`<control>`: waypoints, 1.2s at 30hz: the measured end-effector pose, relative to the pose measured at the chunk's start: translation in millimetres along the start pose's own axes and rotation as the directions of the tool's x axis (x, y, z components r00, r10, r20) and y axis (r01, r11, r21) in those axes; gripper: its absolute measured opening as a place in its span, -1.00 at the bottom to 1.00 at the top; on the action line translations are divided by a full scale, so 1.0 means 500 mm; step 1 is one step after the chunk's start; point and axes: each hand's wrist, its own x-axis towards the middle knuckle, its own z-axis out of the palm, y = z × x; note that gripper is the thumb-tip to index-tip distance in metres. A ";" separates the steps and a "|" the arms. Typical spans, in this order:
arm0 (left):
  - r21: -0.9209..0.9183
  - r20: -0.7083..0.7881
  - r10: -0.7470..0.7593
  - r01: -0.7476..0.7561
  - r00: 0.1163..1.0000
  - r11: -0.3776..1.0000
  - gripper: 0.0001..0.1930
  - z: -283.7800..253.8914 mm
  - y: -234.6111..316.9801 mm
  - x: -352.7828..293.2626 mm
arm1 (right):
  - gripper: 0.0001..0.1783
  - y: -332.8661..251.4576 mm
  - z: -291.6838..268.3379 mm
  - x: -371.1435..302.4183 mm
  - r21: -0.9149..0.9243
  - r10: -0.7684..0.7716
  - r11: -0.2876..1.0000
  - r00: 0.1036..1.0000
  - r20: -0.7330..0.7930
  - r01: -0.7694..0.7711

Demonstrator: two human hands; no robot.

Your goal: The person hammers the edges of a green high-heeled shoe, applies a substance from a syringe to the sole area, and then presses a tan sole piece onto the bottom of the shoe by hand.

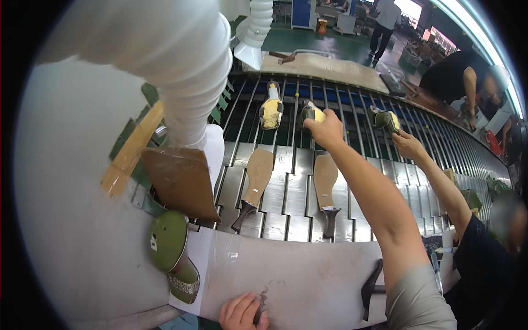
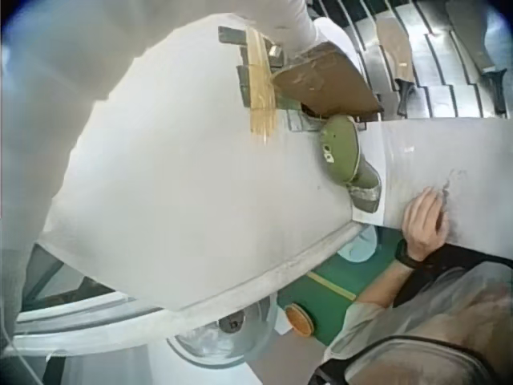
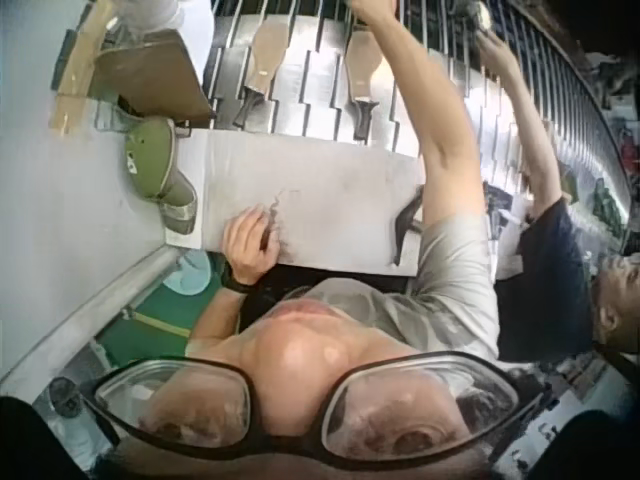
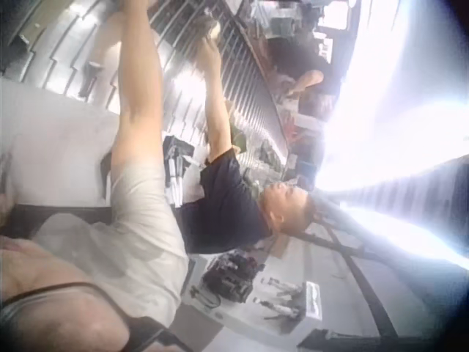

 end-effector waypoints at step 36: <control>-0.916 0.395 -0.412 0.385 0.821 -0.111 -0.55 0.026 -0.052 0.038 | -0.58 0.143 -0.219 -0.930 0.870 0.228 0.044 0.853 0.470 -0.491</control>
